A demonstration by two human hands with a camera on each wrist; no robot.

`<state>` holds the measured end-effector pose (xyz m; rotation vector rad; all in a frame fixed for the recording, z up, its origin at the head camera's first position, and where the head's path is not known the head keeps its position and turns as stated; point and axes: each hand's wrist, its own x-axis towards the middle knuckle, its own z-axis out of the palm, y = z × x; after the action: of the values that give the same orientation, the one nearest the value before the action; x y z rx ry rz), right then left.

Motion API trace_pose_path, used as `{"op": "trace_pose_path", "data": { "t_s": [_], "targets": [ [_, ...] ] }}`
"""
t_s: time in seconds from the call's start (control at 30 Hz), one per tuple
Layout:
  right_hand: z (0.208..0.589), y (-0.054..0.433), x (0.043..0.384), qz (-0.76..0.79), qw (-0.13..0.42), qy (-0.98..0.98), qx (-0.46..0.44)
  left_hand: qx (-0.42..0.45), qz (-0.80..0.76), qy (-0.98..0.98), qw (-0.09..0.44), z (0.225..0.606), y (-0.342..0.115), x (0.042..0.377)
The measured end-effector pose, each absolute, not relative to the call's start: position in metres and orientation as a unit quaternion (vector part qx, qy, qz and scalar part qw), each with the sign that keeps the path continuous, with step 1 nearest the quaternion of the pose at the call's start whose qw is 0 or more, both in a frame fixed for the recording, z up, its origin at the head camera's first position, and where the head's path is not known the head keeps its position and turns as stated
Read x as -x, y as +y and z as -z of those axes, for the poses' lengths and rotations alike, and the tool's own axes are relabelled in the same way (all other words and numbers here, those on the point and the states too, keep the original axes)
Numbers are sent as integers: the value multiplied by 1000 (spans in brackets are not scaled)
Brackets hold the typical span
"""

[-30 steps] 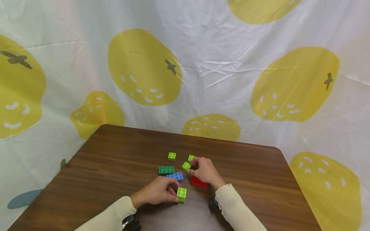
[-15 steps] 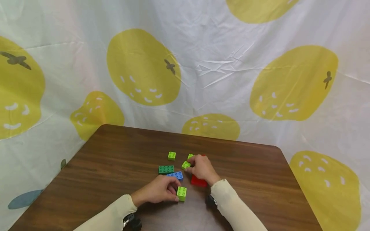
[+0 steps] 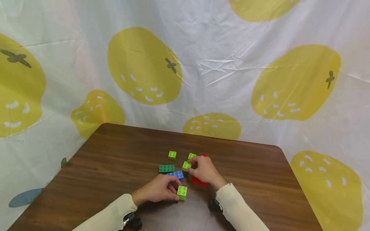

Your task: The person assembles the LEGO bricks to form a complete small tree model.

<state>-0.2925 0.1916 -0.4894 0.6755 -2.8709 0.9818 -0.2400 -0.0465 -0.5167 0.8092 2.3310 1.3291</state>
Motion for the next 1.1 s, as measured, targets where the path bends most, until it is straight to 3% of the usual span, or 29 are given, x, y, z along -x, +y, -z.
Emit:
{"op": "trace_pose_path", "data": {
  "t_s": [0.4, 1.1],
  "targets": [
    [483, 191, 262, -371, 2, -883, -286, -284, -466, 821, 167, 516, -47, 239],
    [479, 185, 221, -375, -1, -866, -331, -291, -437, 838, 150, 515, -47, 239]
  ]
}}
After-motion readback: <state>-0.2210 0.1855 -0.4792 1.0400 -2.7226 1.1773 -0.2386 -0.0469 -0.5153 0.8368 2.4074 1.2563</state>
